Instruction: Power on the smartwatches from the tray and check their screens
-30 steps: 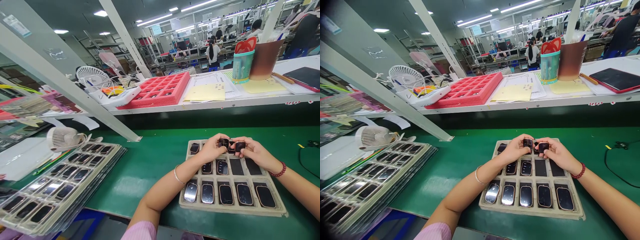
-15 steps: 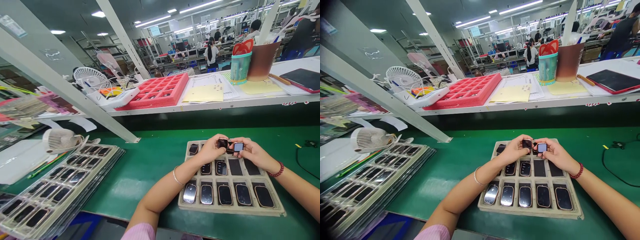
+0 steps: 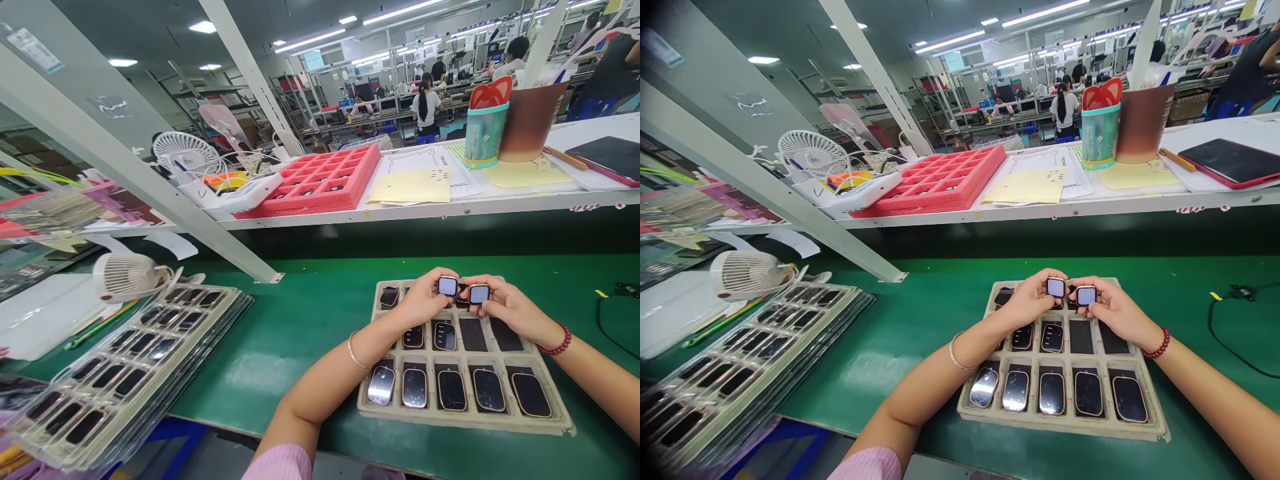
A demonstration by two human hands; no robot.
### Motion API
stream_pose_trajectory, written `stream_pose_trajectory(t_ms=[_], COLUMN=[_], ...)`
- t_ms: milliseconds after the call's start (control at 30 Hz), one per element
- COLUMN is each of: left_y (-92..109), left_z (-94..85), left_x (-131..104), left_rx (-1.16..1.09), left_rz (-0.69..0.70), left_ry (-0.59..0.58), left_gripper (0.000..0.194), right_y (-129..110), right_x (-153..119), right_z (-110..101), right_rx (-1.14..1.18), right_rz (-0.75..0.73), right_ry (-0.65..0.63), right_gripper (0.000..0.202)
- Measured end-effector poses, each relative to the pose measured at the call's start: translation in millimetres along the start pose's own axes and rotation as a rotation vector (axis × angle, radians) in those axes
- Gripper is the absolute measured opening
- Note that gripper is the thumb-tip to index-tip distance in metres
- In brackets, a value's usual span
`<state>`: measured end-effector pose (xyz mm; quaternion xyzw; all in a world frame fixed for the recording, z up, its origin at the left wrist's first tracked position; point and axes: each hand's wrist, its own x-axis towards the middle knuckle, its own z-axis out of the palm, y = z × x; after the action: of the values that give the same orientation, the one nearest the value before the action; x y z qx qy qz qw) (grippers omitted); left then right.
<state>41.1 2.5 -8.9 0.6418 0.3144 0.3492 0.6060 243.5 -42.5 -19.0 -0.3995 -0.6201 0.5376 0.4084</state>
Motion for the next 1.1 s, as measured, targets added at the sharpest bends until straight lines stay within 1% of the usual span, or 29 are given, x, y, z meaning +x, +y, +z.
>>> stream_pose_trajectory(t_ms=[233, 367, 600, 767, 933, 1100], left_y=[-0.2, -0.5, 0.2, 2.4, -1.1, -1.5], left_z=[-0.2, -0.9, -1.3, -0.2, -2.0, -1.3], left_x=[0.5, 0.3, -0.3, -1.2, -0.3, -0.2], left_rx=[-0.019, 0.012, 0.041, 0.027, 0.014, 0.006], left_rz=[-0.013, -0.026, -0.03, -0.029, -0.008, -0.002], left_ry=[-0.021, -0.013, -0.003, 0.006, -0.014, -0.001], left_gripper=[0.042, 0.043, 0.034, 0.034, 0.031, 0.033], right_y=[1.7, 1.4, -2.2, -1.4, -1.9, -1.1], right_x=[0.7, 0.7, -0.3, -0.1, 0.1, -0.1], right_z=[0.2, 0.1, 1.1, 0.3, 1.0, 0.1], right_rx=[-0.013, -0.004, -0.044, -0.036, -0.036, -0.035], right_rz=[-0.036, -0.031, -0.005, -0.01, -0.01, -0.003], right_ry=[-0.005, -0.009, 0.019, 0.004, 0.001, 0.001], right_gripper=[0.047, 0.048, 0.036, 0.035, 0.034, 0.034])
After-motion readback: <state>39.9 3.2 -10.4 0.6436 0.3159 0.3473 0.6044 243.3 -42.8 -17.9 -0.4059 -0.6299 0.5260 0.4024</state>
